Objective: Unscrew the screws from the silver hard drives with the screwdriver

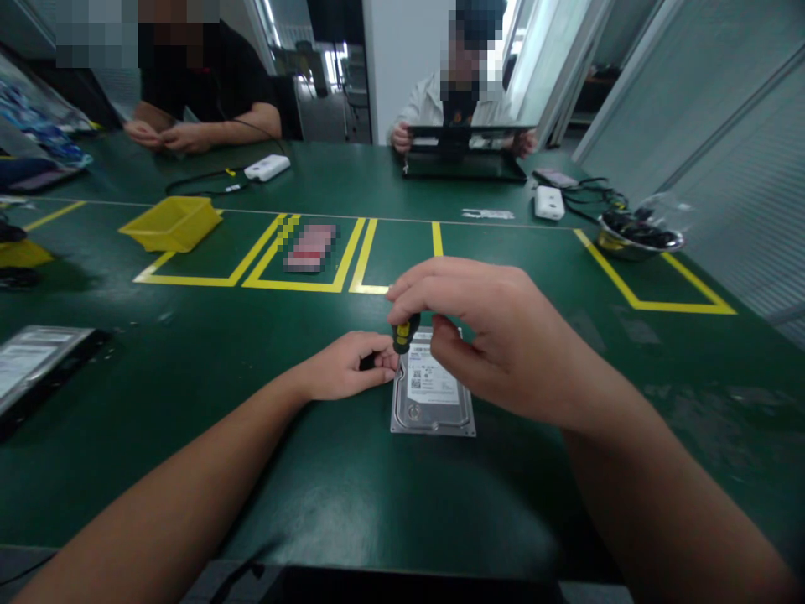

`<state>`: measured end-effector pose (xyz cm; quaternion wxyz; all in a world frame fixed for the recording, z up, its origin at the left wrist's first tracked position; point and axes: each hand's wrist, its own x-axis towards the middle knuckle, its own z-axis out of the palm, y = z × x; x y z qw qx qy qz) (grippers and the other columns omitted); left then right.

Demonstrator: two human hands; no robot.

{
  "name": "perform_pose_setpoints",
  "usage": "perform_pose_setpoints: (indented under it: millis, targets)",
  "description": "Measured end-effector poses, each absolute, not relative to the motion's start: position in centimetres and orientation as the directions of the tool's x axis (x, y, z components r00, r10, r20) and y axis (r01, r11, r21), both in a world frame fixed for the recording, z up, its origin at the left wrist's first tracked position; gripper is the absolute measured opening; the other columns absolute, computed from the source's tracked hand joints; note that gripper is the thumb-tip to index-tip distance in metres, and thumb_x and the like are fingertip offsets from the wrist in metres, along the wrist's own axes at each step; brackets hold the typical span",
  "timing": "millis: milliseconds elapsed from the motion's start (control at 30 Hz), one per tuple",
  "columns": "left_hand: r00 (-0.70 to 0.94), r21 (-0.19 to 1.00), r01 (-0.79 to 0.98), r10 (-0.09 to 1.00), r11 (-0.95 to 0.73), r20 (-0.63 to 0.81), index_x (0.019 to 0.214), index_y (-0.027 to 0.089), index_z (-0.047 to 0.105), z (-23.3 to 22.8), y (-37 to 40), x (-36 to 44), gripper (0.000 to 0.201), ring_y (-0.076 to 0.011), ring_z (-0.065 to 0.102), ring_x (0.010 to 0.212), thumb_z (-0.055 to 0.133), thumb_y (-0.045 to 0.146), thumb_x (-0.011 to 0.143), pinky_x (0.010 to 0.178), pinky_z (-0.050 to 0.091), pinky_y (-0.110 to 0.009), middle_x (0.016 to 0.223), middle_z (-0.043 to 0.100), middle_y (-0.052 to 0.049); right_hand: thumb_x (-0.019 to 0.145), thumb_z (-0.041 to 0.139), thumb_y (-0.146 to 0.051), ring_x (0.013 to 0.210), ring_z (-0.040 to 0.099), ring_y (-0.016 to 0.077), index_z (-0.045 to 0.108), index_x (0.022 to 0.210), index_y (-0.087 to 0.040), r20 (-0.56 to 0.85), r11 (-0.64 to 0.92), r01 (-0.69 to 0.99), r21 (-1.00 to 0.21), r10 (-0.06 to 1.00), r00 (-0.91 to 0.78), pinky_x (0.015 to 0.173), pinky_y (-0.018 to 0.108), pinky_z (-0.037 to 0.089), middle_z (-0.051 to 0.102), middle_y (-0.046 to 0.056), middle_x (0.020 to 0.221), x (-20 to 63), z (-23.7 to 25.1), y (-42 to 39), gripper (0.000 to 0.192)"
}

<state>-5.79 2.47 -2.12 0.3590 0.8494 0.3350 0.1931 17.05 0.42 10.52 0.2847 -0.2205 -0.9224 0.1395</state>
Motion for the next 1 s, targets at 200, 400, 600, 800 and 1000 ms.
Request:
perform_pose_setpoints:
  millis: [200,400,600,800,1000]
  targets:
    - [0.705,0.743,0.439,0.707,-0.505,0.064,0.089,0.015,0.062,-2.11,2.44,-5.81,0.014,-0.0139,0.056,0.075,0.06,0.028,0.089,0.07,0.042,-0.026,0.081,0.061,-0.001,0.077,0.046,0.002,0.091,0.065,0.0133,0.067,0.09,-0.018,0.463,0.839,0.339,-0.426,0.524,-0.715,0.084,0.026,0.047,0.072,0.001,0.096,17.21,10.39,0.72,0.031]
    - [0.711,0.738,0.421,0.697,-0.528,0.093,0.088,0.015,0.061,-2.33,2.54,-5.9,0.013,-0.0129,0.055,0.073,0.061,0.028,0.089,0.069,0.042,-0.026,0.079,0.059,0.0,0.078,0.047,0.002,0.094,0.066,0.0132,0.069,0.092,-0.018,0.468,0.845,0.342,-0.41,0.517,-0.717,0.086,0.026,0.048,0.073,0.0,0.1,17.31,10.46,0.87,0.033]
    - [0.706,0.738,0.42,0.702,-0.528,0.101,0.087,0.015,0.061,-2.34,2.47,-5.87,0.011,-0.0132,0.054,0.073,0.06,0.026,0.089,0.07,0.042,-0.026,0.078,0.058,0.001,0.086,0.049,-0.004,0.102,0.065,0.0138,0.068,0.105,-0.017,0.486,0.867,0.324,-0.378,0.484,-0.727,0.092,0.027,0.048,0.073,0.003,0.109,17.47,10.37,0.93,0.03]
    - [0.705,0.732,0.424,0.701,-0.533,0.103,0.086,0.015,0.06,-2.14,2.43,-5.73,0.012,-0.0136,0.054,0.074,0.06,0.027,0.09,0.071,0.041,-0.026,0.079,0.058,0.0,0.091,0.05,-0.012,0.098,0.062,0.0163,0.068,0.107,-0.015,0.481,0.858,0.405,-0.317,0.513,-0.71,0.086,0.029,0.046,0.07,0.007,0.106,17.15,10.21,0.9,0.024]
    - [0.706,0.727,0.432,0.702,-0.534,0.096,0.087,0.016,0.06,-2.12,2.41,-5.72,0.011,-0.0139,0.055,0.075,0.059,0.026,0.09,0.071,0.042,-0.026,0.079,0.058,0.0,0.092,0.053,-0.015,0.097,0.061,0.0176,0.068,0.106,-0.013,0.479,0.846,0.437,-0.306,0.533,-0.697,0.084,0.03,0.045,0.067,0.009,0.104,16.97,10.09,0.91,0.021]
